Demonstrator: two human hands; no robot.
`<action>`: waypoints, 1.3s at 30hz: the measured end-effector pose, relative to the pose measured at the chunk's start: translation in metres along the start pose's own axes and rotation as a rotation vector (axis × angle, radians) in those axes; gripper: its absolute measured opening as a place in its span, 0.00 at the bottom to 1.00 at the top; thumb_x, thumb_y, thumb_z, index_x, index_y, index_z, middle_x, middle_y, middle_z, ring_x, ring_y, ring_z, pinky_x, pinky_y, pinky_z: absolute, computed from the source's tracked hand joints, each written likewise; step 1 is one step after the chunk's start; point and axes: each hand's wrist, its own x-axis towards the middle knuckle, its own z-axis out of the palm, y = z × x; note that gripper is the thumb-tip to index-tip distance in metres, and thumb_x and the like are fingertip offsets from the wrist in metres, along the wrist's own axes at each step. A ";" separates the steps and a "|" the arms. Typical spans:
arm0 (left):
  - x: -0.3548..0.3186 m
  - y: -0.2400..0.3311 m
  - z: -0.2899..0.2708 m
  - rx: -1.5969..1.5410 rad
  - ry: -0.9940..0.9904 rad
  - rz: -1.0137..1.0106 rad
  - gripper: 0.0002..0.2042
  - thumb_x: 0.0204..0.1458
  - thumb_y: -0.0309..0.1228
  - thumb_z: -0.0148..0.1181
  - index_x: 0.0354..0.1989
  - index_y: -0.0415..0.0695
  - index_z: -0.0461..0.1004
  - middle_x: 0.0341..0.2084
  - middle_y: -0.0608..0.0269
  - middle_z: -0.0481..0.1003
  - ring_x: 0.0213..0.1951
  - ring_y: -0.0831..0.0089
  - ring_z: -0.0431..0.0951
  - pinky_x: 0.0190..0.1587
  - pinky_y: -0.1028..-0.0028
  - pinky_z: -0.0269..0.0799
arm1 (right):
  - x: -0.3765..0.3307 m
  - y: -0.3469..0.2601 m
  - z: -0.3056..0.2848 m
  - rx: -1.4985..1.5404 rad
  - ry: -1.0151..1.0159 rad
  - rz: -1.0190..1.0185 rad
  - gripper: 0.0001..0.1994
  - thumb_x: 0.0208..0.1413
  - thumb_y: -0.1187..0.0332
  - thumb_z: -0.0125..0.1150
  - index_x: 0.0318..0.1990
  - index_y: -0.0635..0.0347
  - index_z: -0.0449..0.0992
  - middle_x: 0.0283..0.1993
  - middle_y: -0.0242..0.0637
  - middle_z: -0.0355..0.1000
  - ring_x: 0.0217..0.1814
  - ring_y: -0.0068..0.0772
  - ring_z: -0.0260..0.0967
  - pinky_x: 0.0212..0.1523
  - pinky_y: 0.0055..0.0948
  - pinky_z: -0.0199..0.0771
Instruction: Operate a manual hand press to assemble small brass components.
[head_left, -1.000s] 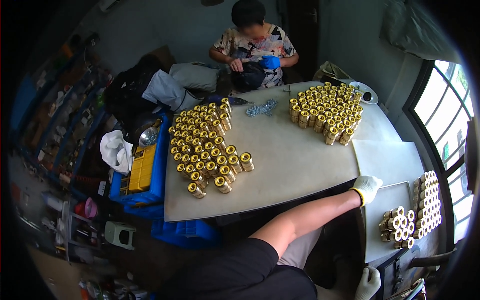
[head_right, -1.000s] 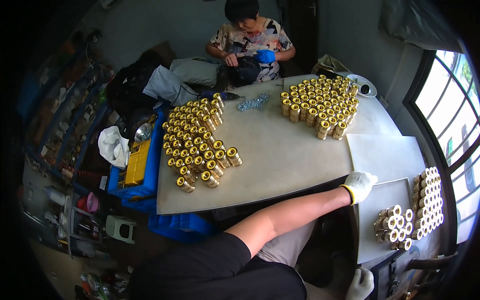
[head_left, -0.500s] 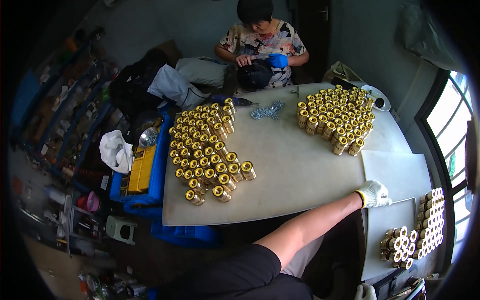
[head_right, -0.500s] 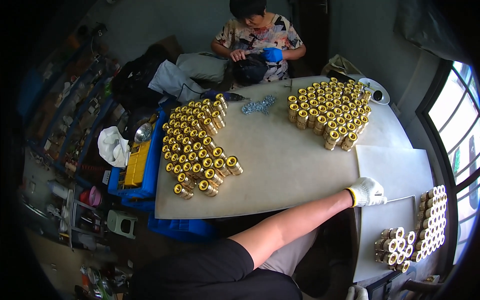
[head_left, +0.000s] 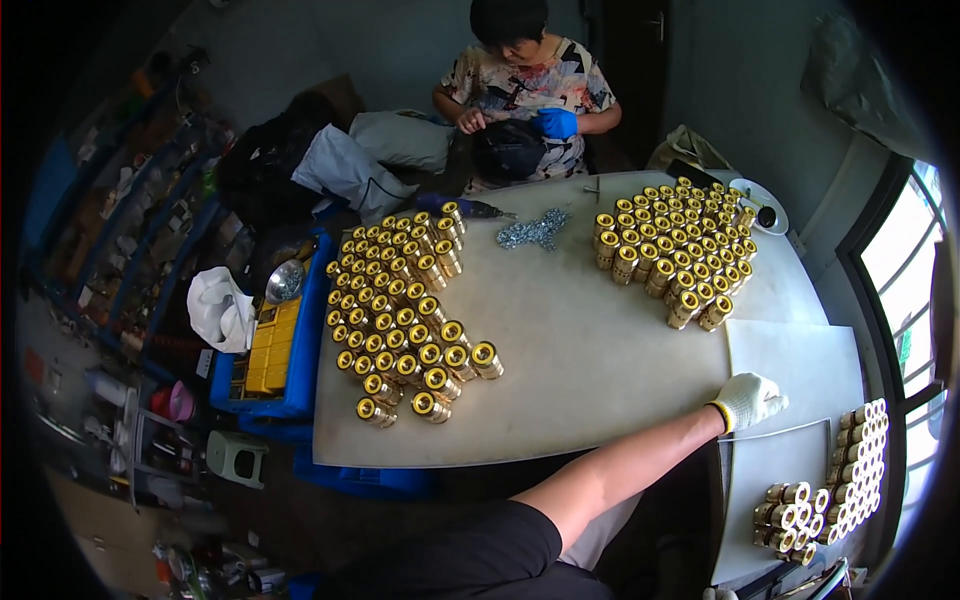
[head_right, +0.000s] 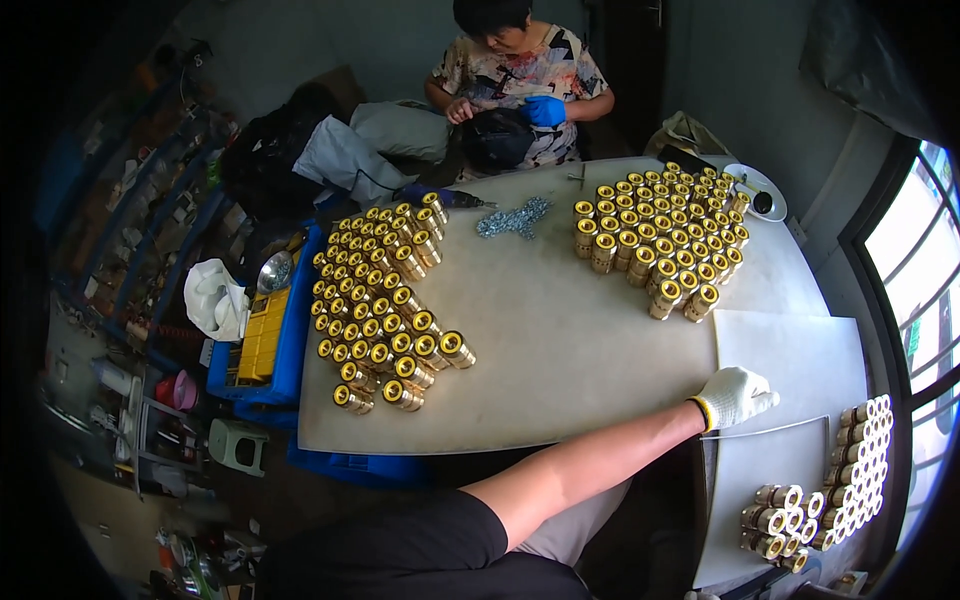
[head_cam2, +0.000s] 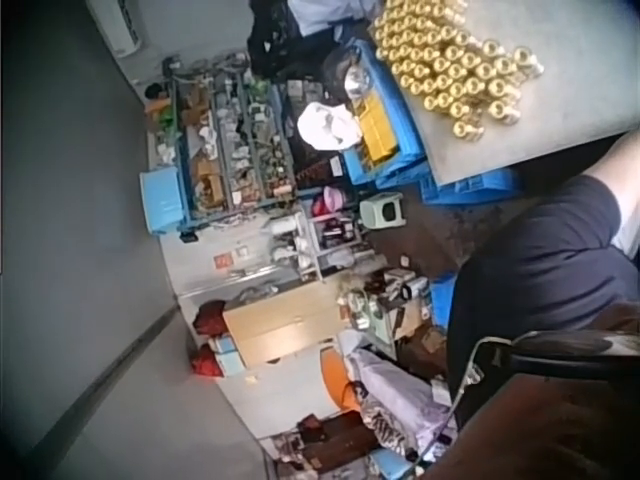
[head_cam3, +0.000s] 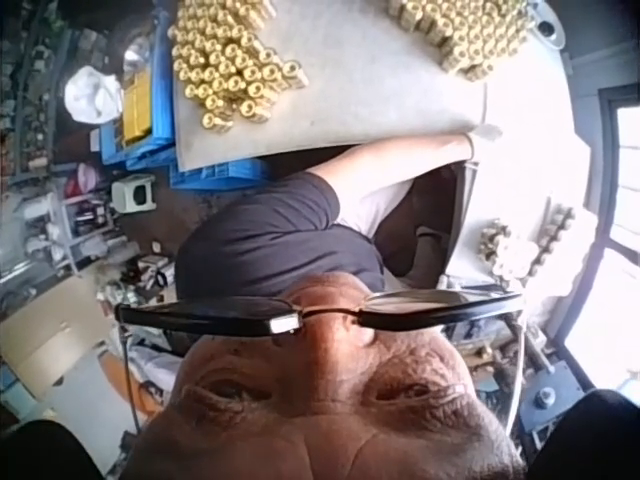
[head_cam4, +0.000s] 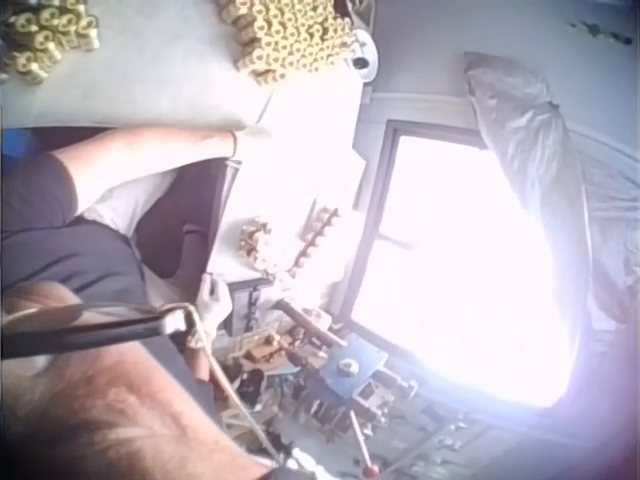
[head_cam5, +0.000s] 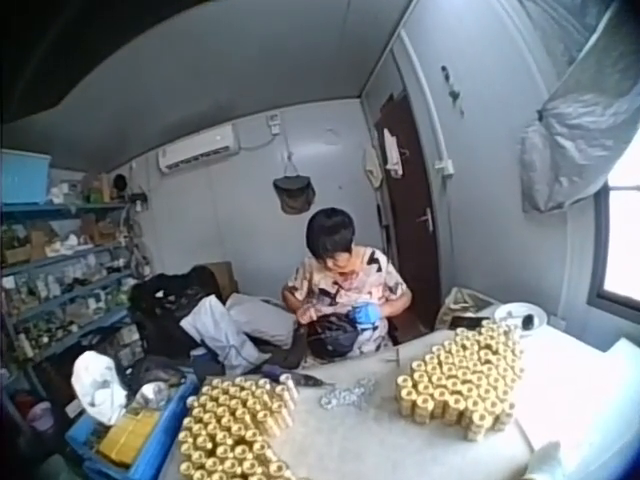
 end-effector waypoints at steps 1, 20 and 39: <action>0.000 0.000 0.000 0.012 0.007 0.015 0.21 0.66 0.52 0.68 0.32 0.47 0.87 0.30 0.48 0.86 0.36 0.42 0.87 0.40 0.45 0.79 | 0.000 -0.002 -0.001 -0.002 -0.012 0.012 0.09 0.69 0.62 0.78 0.41 0.57 0.91 0.40 0.46 0.88 0.40 0.53 0.87 0.46 0.45 0.87; -0.008 0.008 -0.003 0.075 -0.026 -0.014 0.16 0.65 0.48 0.69 0.36 0.49 0.89 0.35 0.52 0.88 0.40 0.45 0.88 0.45 0.48 0.82 | -0.006 -0.009 0.000 0.004 0.029 0.010 0.11 0.71 0.59 0.75 0.45 0.58 0.91 0.45 0.46 0.89 0.46 0.54 0.88 0.52 0.47 0.87; -0.020 0.005 0.000 -0.043 0.088 0.096 0.13 0.63 0.43 0.69 0.34 0.48 0.89 0.35 0.51 0.88 0.39 0.45 0.88 0.44 0.48 0.82 | 0.028 -0.005 -0.007 -0.238 0.410 -0.908 0.07 0.70 0.64 0.75 0.45 0.57 0.91 0.44 0.48 0.88 0.44 0.53 0.88 0.50 0.45 0.87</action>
